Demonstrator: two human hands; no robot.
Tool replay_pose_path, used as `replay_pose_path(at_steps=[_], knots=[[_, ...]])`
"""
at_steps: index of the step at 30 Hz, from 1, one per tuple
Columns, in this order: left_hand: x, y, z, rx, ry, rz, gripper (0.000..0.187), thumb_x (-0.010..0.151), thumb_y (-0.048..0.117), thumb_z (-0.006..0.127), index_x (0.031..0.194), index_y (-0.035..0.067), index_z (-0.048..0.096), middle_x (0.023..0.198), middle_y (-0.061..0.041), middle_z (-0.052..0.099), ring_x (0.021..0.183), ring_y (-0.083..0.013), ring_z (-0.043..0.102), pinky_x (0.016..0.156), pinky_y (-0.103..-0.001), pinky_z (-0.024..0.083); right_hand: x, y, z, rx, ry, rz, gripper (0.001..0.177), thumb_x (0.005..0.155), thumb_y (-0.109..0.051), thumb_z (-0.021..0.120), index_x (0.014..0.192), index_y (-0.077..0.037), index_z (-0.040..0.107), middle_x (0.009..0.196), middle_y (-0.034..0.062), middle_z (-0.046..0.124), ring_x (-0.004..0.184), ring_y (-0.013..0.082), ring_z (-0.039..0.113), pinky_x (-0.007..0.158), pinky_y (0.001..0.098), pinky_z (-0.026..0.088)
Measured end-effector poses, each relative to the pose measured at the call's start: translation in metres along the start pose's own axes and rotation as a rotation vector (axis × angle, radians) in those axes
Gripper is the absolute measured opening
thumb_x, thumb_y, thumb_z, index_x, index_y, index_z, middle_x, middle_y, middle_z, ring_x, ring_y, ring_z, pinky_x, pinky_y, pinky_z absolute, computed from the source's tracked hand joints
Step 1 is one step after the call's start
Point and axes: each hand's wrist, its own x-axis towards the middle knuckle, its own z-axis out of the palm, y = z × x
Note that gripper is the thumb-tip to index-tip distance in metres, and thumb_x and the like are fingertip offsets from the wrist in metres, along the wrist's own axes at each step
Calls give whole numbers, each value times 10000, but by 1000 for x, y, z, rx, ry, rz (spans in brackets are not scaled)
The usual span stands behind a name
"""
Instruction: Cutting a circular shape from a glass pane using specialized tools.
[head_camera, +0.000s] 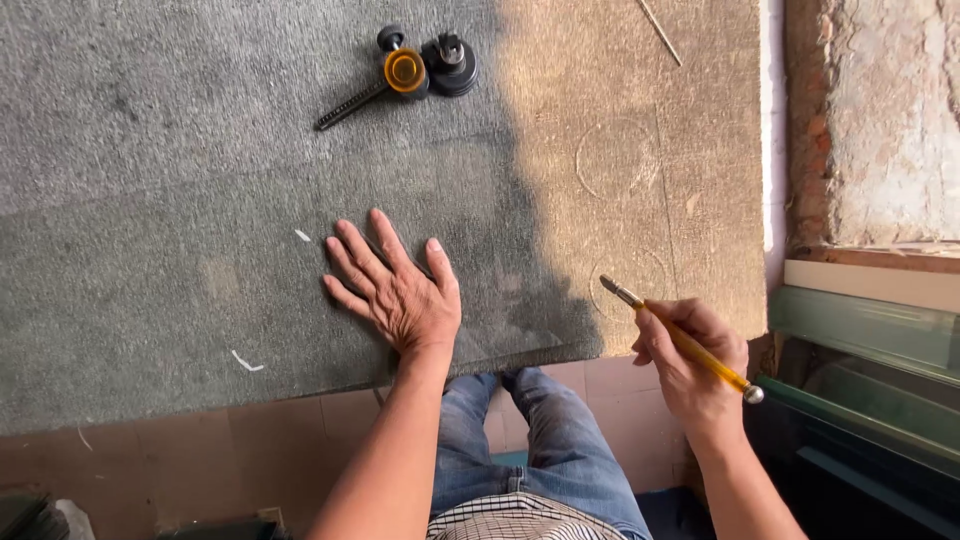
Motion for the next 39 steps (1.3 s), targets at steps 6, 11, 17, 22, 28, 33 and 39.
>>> replay_pose_path(at_steps=[6, 11, 17, 22, 28, 33, 39], knots=[[-2, 1, -2, 14, 5, -4, 745, 978, 508, 533, 1598, 123, 382, 1657, -224, 240, 1554, -399, 157, 1208, -641, 61, 52, -50, 9, -359, -82, -249, 138, 994, -115, 785, 976, 17, 752, 563, 112, 668, 480, 235, 679, 564, 296, 528], [0, 2, -5, 3, 2, -1, 723, 993, 490, 512, 1597, 113, 385, 1646, -237, 260, 1551, -422, 168, 1200, -642, 74, 109, -49, 35, -354, -130, -408, 122, 988, -75, 774, 942, 20, 713, 561, 85, 647, 499, 187, 667, 574, 270, 530], [0, 5, -7, 7, 0, -31, 716, 983, 485, 528, 1585, 112, 416, 1653, -226, 268, 1556, -419, 172, 1203, -635, 85, 147, -54, 58, -247, -249, -450, 137, 1060, 0, 680, 960, 93, 671, 621, 181, 654, 531, 221, 677, 517, 295, 544], [0, 6, -7, 14, -22, -53, 719, 987, 492, 538, 1589, 118, 417, 1653, -227, 271, 1555, -422, 177, 1207, -639, 73, 162, -51, 62, -263, -303, -483, 110, 1058, 40, 697, 965, 89, 667, 628, 180, 647, 539, 220, 675, 518, 282, 525], [1, 7, -10, -1, -46, -59, 718, 991, 500, 538, 1590, 121, 421, 1661, -219, 260, 1557, -419, 171, 1213, -639, 55, 170, -55, 64, -245, -335, -511, 115, 1050, 67, 697, 955, 107, 645, 622, 191, 629, 542, 228, 668, 525, 293, 527], [2, 6, -9, 1, -53, -60, 719, 991, 498, 543, 1592, 122, 421, 1662, -219, 258, 1556, -420, 171, 1215, -641, 52, 170, -54, 69, -295, -318, -566, 98, 1018, 108, 711, 937, 103, 656, 594, 167, 622, 519, 210, 649, 530, 288, 505], [1, 5, -7, 5, -42, -54, 721, 994, 502, 547, 1596, 127, 416, 1663, -219, 253, 1555, -424, 168, 1215, -649, 52, 185, -27, 61, -470, -258, -677, 169, 982, 70, 779, 884, 8, 656, 505, 61, 481, 528, 201, 536, 582, 280, 404]])
